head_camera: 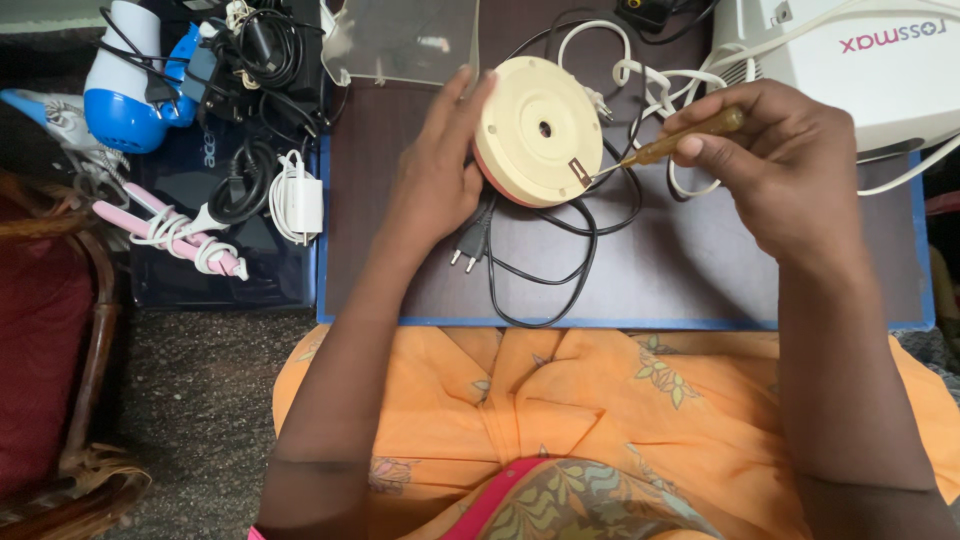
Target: The person uses a screwdriver to tighten screws on the back of a circular electrical cable reel. They then wind the black power cord around the reel and place the reel on the table.
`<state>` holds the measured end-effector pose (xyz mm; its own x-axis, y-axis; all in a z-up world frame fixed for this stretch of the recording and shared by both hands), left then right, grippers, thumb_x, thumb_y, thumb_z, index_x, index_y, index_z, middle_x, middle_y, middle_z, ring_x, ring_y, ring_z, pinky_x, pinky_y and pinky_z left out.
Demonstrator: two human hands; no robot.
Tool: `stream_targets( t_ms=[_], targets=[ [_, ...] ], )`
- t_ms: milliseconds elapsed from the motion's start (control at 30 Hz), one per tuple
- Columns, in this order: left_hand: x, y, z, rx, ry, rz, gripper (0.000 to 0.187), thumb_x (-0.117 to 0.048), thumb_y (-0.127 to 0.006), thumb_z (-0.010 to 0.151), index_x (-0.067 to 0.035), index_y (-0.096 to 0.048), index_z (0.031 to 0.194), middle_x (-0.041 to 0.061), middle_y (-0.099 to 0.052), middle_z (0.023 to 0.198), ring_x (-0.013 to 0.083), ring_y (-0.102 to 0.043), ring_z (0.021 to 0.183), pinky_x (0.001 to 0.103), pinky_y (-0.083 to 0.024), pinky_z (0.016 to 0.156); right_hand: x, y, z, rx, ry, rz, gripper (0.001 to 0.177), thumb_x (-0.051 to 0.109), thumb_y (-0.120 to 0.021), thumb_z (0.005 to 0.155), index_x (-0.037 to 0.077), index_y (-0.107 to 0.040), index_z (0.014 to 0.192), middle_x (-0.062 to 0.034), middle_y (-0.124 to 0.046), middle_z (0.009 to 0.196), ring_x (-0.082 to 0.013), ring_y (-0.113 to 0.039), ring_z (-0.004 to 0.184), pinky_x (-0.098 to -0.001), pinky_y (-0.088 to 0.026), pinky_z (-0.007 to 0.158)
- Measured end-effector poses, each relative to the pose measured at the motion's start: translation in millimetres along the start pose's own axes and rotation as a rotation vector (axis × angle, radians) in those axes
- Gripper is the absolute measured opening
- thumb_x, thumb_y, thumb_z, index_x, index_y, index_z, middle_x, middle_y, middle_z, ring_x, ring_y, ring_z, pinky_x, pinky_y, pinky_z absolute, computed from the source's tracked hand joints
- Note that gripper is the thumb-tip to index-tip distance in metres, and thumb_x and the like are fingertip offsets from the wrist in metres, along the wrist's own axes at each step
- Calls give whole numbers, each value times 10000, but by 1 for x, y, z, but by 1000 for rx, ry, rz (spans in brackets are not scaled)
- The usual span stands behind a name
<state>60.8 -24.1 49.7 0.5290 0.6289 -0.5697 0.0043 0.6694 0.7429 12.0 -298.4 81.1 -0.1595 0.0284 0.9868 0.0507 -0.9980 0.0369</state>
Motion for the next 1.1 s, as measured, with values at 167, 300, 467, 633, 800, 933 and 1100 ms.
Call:
stream_targets(
  t_ms=[167,300,467,633,800,933,1100],
  targets=[
    [49,-32,-7,7,506,-664,606,-15,-504,997,-99,-415,1590,140,-744,1172,213,-748,927,343,-604,802,-6,-5,1,6,-13,-22,170,-99,-684,1028,-66,-639,1189,-177,-737,1143,-210,-739,1079,-311,-614,973],
    [69,-50,-18,-6,764,-892,506,-278,-465,1103,-54,-462,1557,150,-704,1208,227,-701,972,348,-585,805,-9,-7,1,4,-17,10,171,-94,-689,1019,-52,-643,1179,-163,-734,1135,-192,-739,1068,-300,-623,975],
    [47,-62,-8,-91,545,-1063,732,-120,-786,893,14,-404,1503,150,-606,1382,203,-608,1270,324,-525,1064,-9,-8,-2,-20,-43,-147,177,-16,-752,1033,-31,-657,1182,-122,-750,1104,-135,-704,988,-244,-571,843],
    [48,-64,-8,-126,524,-1094,795,-64,-826,821,36,-439,1509,159,-621,1376,221,-622,1266,350,-530,1083,7,-17,-10,-12,7,-512,237,76,-809,988,-12,-671,1160,-109,-746,1022,-136,-696,880,-269,-560,734],
    [52,-65,-6,-162,512,-1104,845,-36,-814,824,28,-373,1543,161,-598,1396,220,-606,1276,351,-528,1078,43,-45,-20,80,256,-797,185,81,-798,996,28,-696,1141,-118,-722,1042,-228,-735,895,-328,-584,762],
    [53,-64,-3,-186,453,-1140,897,-15,-793,833,-2,-302,1584,157,-547,1461,226,-569,1328,356,-508,1114,57,-66,-27,115,328,-967,116,46,-772,980,62,-715,1080,-99,-703,1024,-307,-700,890,-378,-557,749],
    [46,-67,-1,-209,313,-1190,865,-23,-726,927,-35,-227,1633,139,-478,1551,220,-491,1428,357,-424,1219,67,-82,-33,127,378,-1006,141,27,-752,943,71,-718,1072,-91,-700,1040,-312,-703,878,-389,-564,726]
  ],
)
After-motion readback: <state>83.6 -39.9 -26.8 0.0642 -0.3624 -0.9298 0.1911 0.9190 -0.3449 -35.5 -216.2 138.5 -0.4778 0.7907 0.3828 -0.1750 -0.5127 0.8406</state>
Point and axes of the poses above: each hand's wrist, its own z-axis towards the middle knuckle, its own y-axis out of the back of the hand, x = y × z, the point moved 9 cm from there along z, towards the middle knuckle
